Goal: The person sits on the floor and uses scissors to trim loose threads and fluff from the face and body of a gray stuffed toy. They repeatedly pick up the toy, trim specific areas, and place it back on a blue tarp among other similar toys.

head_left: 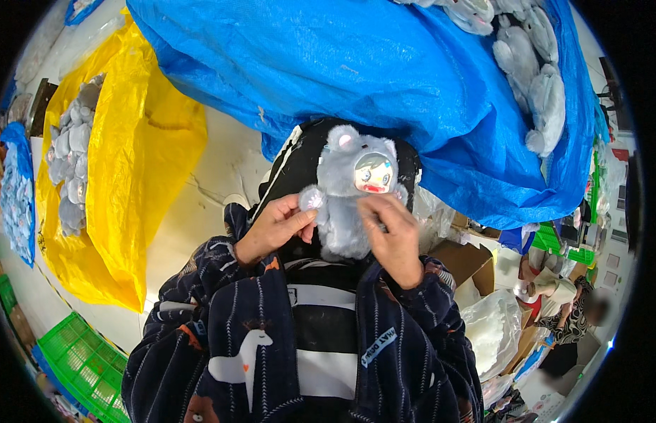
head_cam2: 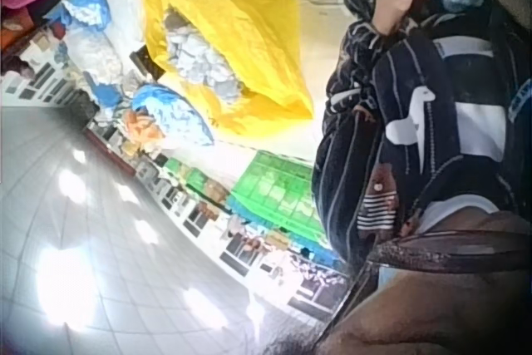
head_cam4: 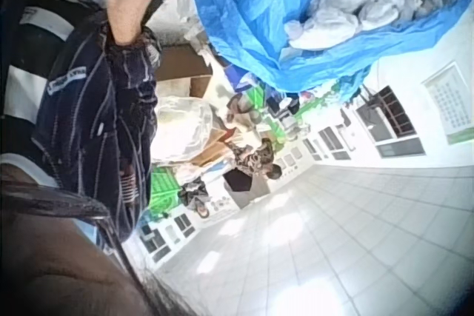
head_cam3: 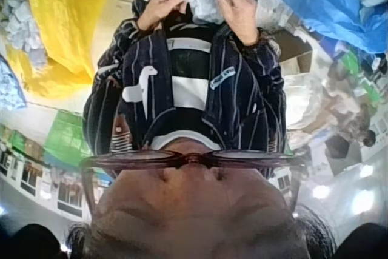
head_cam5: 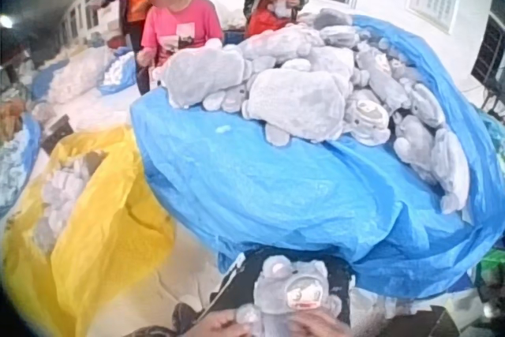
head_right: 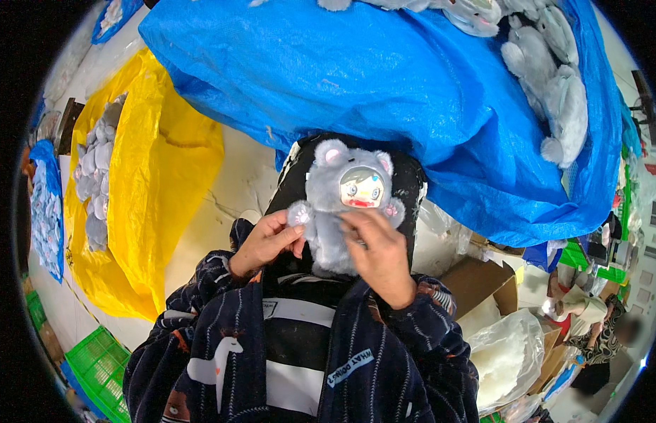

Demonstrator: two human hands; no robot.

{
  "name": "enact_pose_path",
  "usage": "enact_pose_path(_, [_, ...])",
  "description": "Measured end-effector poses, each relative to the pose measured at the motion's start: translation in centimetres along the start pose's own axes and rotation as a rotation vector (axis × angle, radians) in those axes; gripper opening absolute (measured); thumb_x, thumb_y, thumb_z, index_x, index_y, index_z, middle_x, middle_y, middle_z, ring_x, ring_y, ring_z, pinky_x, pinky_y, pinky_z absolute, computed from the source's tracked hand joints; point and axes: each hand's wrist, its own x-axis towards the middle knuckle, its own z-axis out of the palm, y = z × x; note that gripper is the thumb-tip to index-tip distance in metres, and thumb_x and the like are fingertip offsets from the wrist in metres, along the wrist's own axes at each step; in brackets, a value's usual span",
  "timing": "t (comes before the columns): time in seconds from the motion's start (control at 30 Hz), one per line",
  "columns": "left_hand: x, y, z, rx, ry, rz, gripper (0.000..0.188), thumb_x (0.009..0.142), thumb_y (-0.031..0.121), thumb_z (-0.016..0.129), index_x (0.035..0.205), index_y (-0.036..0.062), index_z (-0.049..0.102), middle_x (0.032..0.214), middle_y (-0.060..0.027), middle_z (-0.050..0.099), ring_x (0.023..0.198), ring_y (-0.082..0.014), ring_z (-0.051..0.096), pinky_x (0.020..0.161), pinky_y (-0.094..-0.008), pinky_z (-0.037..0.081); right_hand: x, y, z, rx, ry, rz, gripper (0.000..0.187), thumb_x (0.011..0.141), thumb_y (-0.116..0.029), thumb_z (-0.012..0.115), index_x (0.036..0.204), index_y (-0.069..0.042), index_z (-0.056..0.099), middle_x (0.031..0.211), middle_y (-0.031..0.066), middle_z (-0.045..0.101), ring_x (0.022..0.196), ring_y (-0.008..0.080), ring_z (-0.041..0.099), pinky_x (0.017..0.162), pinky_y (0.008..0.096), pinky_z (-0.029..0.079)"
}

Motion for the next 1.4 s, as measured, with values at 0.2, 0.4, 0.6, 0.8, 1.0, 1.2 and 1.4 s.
enact_pose_path(0.2, [0.4, -1.2, 0.1, 0.073, -0.026, 0.173, 0.013, 0.095, 0.015, 0.052, 0.098, 0.0025, 0.055, 0.074, -0.0023, 0.059, 0.066, -0.0087, 0.057, 0.062, -0.0232, 0.047, 2.2, -0.1, 3.8, -0.313, -0.231, -0.184, 0.028, 0.072, -0.007, 0.064, 0.098, -0.004, 0.056, 0.087, 0.0109, 0.057, 0.07, 0.03, 0.061, 0.059, 0.0371, 0.049])
enact_pose_path(0.4, [-0.5, 0.7, -0.3, 0.063, 0.025, -0.068, 0.011, 0.093, 0.013, 0.056, 0.099, 0.0031, 0.055, 0.079, -0.0025, 0.059, 0.067, -0.0082, 0.057, 0.062, -0.0236, 0.048, -0.7, 2.1, -0.4, -0.218, 0.093, -0.117, 0.031, 0.068, -0.001, 0.066, 0.098, -0.005, 0.057, 0.086, 0.0116, 0.059, 0.073, 0.0279, 0.061, 0.06, 0.0355, 0.049])
enact_pose_path(0.6, [-0.9, 3.3, 1.3, 0.9, 0.47, 0.517, 0.045, 0.073, 0.009, 0.074, 0.113, 0.0025, 0.056, 0.085, -0.0082, 0.06, 0.069, -0.0185, 0.058, 0.061, -0.0286, 0.048, -4.4, 6.1, -7.4, -0.648, 0.4, 0.375, 0.031, 0.083, -0.016, 0.065, 0.109, 0.0, 0.06, 0.09, 0.0187, 0.059, 0.08, 0.0365, 0.06, 0.067, 0.0415, 0.049])
enact_pose_path(0.8, [3.3, 4.6, 8.0, 1.442, -0.142, 0.866, 0.04, 0.074, 0.02, 0.071, 0.107, 0.0008, 0.06, 0.112, -0.0117, 0.059, 0.098, -0.0254, 0.054, 0.085, -0.0386, 0.042, -3.0, 5.0, -4.1, -0.408, 0.25, 0.254, 0.028, 0.088, -0.025, 0.06, 0.107, -0.005, 0.063, 0.097, 0.0126, 0.061, 0.077, 0.0343, 0.062, 0.065, 0.0397, 0.05])
enact_pose_path(1.0, [5.2, 1.2, 8.6, 1.759, -0.142, 0.736, 0.055, 0.078, 0.032, 0.063, 0.124, 0.0026, 0.053, 0.131, -0.0085, 0.05, 0.115, -0.0216, 0.045, 0.096, -0.0385, 0.032, -3.7, 5.1, -3.9, -0.762, 0.241, 0.268, 0.024, 0.083, -0.023, 0.065, 0.101, -0.007, 0.064, 0.087, 0.0084, 0.059, 0.065, 0.0287, 0.063, 0.055, 0.0368, 0.051])
enact_pose_path(1.2, [5.3, 1.0, 8.6, 1.767, -0.146, 0.739, 0.059, 0.074, 0.032, 0.067, 0.124, 0.0045, 0.053, 0.131, -0.0058, 0.049, 0.114, -0.0214, 0.044, 0.094, -0.0376, 0.032, -3.0, 4.2, -3.6, -0.687, 0.189, 0.089, 0.021, 0.082, -0.023, 0.067, 0.096, -0.008, 0.064, 0.083, 0.0078, 0.058, 0.059, 0.027, 0.062, 0.05, 0.0358, 0.049])
enact_pose_path(1.4, [4.9, 1.6, 8.0, 1.69, -0.207, 0.744, 0.054, 0.073, 0.029, 0.069, 0.12, 0.0061, 0.055, 0.126, -0.0052, 0.052, 0.114, -0.0221, 0.045, 0.094, -0.0378, 0.032, -2.0, 4.7, -5.3, -0.685, 0.309, 0.086, 0.022, 0.082, -0.022, 0.066, 0.099, -0.008, 0.064, 0.082, 0.008, 0.058, 0.06, 0.0267, 0.062, 0.05, 0.0366, 0.049])
